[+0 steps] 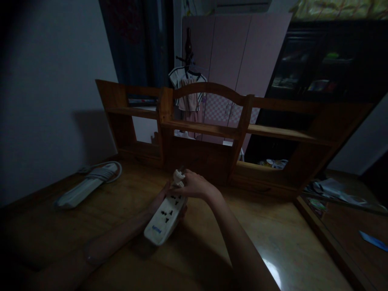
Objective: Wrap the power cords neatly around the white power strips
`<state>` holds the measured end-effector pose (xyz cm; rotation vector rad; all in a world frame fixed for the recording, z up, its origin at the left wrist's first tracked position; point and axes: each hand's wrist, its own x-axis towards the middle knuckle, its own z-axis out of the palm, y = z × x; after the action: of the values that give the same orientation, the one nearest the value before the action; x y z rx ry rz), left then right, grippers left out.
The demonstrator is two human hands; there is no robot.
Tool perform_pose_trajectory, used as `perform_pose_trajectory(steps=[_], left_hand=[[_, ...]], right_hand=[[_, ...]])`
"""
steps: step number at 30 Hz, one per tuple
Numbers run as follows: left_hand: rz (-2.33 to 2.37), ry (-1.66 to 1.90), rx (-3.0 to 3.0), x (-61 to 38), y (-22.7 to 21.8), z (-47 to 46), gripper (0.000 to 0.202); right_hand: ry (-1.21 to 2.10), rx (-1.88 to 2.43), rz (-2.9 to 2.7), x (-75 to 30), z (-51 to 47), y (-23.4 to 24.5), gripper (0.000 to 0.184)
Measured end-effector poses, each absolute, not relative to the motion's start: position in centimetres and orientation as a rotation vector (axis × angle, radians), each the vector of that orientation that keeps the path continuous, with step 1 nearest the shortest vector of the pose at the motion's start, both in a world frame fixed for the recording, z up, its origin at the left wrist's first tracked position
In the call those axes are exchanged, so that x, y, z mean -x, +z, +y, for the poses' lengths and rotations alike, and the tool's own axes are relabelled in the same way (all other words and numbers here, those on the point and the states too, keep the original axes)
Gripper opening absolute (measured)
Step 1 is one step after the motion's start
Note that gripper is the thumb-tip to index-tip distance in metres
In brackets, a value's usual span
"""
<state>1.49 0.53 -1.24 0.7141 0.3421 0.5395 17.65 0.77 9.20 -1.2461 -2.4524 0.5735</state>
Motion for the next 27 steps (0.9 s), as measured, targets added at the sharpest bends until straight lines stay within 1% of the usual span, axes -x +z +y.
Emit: perform_pose_trajectory(steps=[3,6,10,13,15,19,27], left_hand=[[0.332,0.512,-0.683,-1.2,-0.7,0.3,0.094],[0.315,0.536,-0.614,-0.8,-0.5,0.4,0.094],[0.365,0.661,-0.549,-0.8,-0.6,1.1,0.081],[0.422,0.771,-0.503,-0.9,-0.7,1.3,0.065],[0.445,0.822,-0.502,-0.9,-0.7,1.2,0.061],[0.481,0.866,-0.560,-0.9,-0.5,0.8,0.066],[0.618,0.926,-0.684,-0.7,-0.3,0.3,0.078]], right_hand=[[0.554,1.207,-2.500,-17.8,0.9,9.0,0.042],[0.381,1.265,-2.474,-17.7,1.1,8.3,0.050],[0.072,1.590,-2.369,-16.9,1.0,6.9,0.056],[-0.048,1.763,-2.358,-16.0,0.9,6.2,0.059],[-0.100,1.831,-2.331,-15.6,0.8,6.1,0.060],[-0.095,1.871,-2.297,-15.4,0.9,6.4,0.063],[0.192,1.628,-2.269,-15.1,0.3,7.6,0.050]])
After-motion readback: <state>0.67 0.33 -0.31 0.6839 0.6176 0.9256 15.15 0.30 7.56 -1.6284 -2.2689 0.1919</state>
